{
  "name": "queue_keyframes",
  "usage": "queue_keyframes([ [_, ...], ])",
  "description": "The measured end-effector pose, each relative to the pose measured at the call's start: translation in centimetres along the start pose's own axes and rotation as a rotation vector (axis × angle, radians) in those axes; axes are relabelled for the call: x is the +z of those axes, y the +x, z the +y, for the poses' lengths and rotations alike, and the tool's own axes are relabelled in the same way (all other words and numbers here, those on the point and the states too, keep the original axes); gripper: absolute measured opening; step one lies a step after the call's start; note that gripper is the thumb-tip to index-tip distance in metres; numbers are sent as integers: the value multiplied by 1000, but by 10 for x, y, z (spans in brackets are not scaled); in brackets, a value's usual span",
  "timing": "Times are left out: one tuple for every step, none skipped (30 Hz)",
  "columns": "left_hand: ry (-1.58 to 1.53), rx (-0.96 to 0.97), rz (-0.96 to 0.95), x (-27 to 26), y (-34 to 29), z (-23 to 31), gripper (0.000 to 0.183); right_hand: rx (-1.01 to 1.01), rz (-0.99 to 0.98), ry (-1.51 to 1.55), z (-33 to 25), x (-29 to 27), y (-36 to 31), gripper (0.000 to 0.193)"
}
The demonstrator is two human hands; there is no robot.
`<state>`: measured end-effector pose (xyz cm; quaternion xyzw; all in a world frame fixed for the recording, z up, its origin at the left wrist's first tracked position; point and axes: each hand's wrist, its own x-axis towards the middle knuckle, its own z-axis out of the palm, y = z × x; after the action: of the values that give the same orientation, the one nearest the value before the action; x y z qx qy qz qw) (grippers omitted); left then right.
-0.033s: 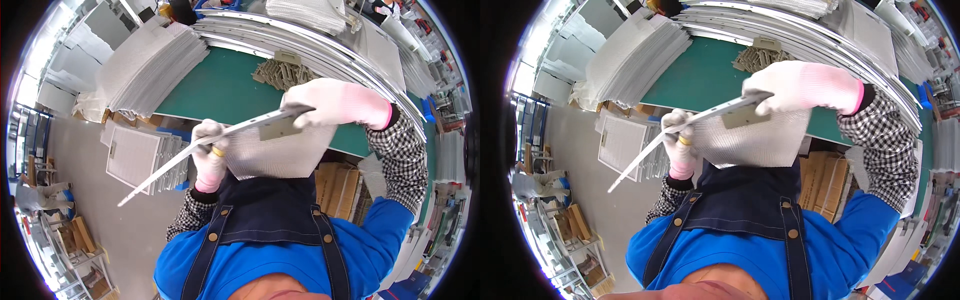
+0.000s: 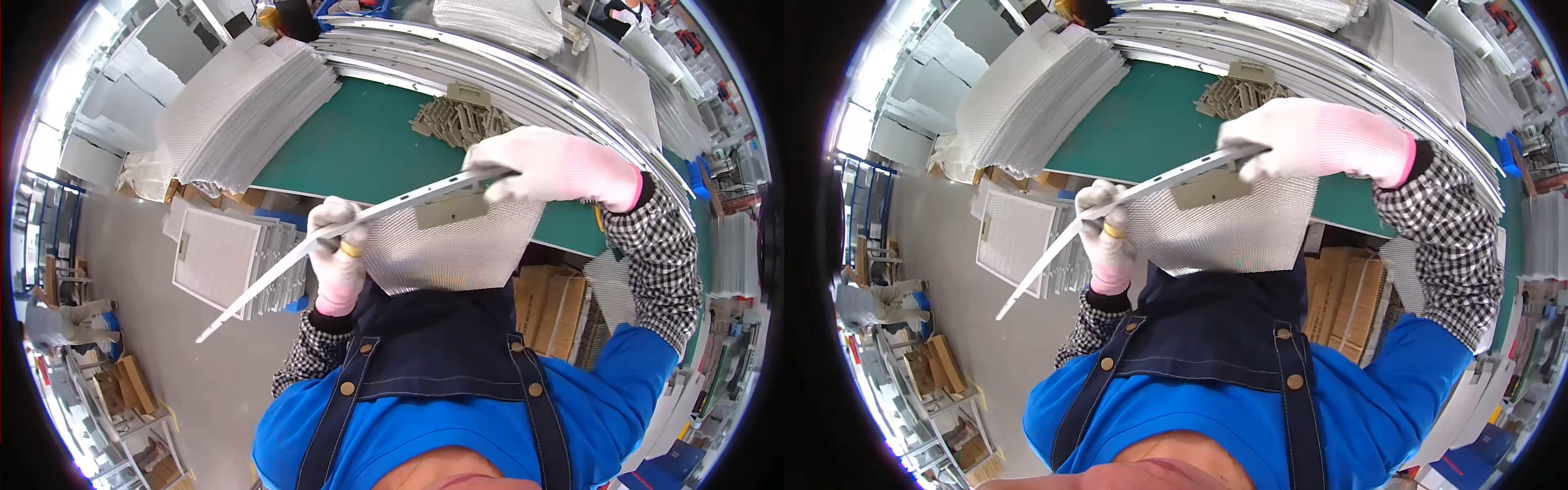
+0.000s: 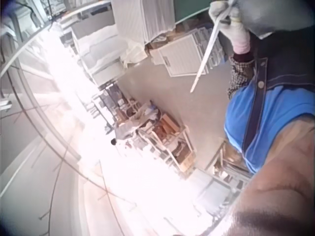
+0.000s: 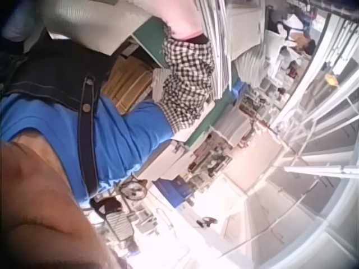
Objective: The person assembles air filters by hand at a factory workstation. They pick up a mesh filter panel, place a small rectangular insert onto it, and then fit a white frame around the panel. The person uses a handheld tool to secure the frame to the panel. Completed units are stacked on the table.
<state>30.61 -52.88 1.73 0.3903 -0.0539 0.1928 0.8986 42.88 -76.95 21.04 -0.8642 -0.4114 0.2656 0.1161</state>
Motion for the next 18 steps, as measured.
queue_keyframes([
  [-12,19,-27,-7,0,-2,31,52,11,24,1,-3,-3,28],
  [41,7,-70,-12,-1,-4,35,104,22,48,1,-8,-8,29],
  [40,-6,-83,-10,-3,-5,34,97,31,23,-1,-9,-12,29],
  [40,-20,-97,-8,-4,-6,33,91,39,-1,-4,-8,-19,28],
  [10,-26,-101,-7,-6,-9,33,84,47,-25,-5,-7,-24,28],
  [-19,-36,-116,-6,-5,-12,33,38,48,-95,-2,-2,-30,27],
  [-49,-46,-130,-4,-5,-15,33,-7,48,-165,2,3,-36,26],
  [-75,-59,-138,-4,-5,-17,33,-54,47,-236,5,9,-42,26],
  [-101,-68,-141,-4,-4,-17,33,-6,49,-130,1,13,-48,26],
  [-127,-76,-144,-4,-3,-16,33,70,58,-83,-5,15,-52,27],
  [-134,-86,-154,-3,-2,-15,34,144,66,-36,-13,15,-55,27],
  [-137,-87,-159,-4,-1,-16,35,218,78,15,-18,16,-57,28],
  [-139,-87,-163,-5,1,-17,35,155,168,-35,-11,25,-59,29],
  [-142,-87,-167,-5,1,-17,36,166,177,1,-10,30,-61,28],
  [-135,-116,-152,-1,1,-13,36,171,186,37,-10,33,-63,28],
  [-145,-125,-160,-2,1,-13,36,177,195,73,-11,35,-64,27],
  [-155,-135,-169,-2,2,-12,37,189,175,-4,-13,36,-65,26],
  [-166,-147,-180,-3,2,-12,37,181,152,-36,-11,34,-67,27],
])
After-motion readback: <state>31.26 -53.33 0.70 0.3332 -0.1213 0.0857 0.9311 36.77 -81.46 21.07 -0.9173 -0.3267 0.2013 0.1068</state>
